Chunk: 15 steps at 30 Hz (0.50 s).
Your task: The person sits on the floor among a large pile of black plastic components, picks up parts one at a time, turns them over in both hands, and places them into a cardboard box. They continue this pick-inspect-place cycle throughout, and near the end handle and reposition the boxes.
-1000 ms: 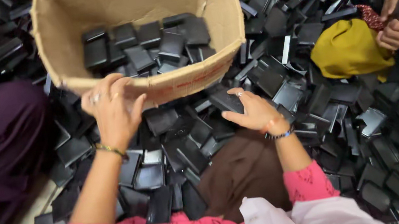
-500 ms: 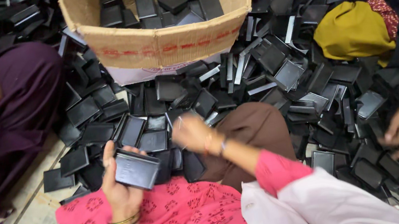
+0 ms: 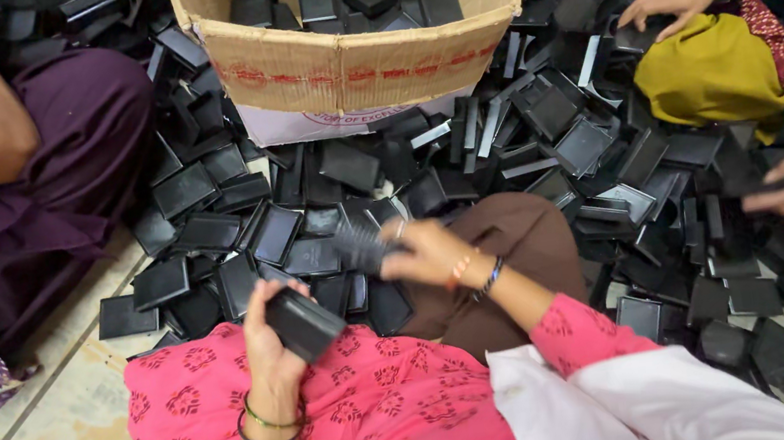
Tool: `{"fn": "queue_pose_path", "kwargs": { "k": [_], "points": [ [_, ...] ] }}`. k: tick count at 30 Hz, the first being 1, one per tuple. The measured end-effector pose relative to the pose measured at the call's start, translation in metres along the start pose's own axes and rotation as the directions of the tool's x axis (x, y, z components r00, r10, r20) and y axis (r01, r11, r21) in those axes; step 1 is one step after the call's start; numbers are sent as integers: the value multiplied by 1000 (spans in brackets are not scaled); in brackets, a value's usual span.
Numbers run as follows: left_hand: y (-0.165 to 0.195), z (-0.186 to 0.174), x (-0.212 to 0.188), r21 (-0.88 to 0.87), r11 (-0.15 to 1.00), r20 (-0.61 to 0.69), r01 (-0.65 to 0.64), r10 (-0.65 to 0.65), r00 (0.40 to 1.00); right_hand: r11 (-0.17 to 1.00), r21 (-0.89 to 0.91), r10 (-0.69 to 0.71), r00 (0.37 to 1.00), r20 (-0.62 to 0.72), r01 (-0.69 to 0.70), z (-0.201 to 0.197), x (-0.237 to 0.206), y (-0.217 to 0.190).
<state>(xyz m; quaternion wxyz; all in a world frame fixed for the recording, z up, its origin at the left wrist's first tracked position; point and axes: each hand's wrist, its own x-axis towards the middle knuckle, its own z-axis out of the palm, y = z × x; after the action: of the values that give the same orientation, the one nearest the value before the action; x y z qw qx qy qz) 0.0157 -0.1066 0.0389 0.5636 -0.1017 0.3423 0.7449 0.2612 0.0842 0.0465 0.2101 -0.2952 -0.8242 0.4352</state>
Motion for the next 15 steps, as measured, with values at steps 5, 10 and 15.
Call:
{"fn": "queue_pose_path", "kwargs": {
  "k": [5,10,15],
  "points": [
    [12,3,41,-9,993,-62,-116,115,991,965,-216,126,985,-118,-150,30,28,48],
    [9,-10,54,62,990,-128,-125,132,983,893,-301,341,940,-36,-335,59,55,80],
    [-1,-17,36,299,947,97,-117,92,991,683,603,398,903,163,-411,27,28,44]
  ]
}}
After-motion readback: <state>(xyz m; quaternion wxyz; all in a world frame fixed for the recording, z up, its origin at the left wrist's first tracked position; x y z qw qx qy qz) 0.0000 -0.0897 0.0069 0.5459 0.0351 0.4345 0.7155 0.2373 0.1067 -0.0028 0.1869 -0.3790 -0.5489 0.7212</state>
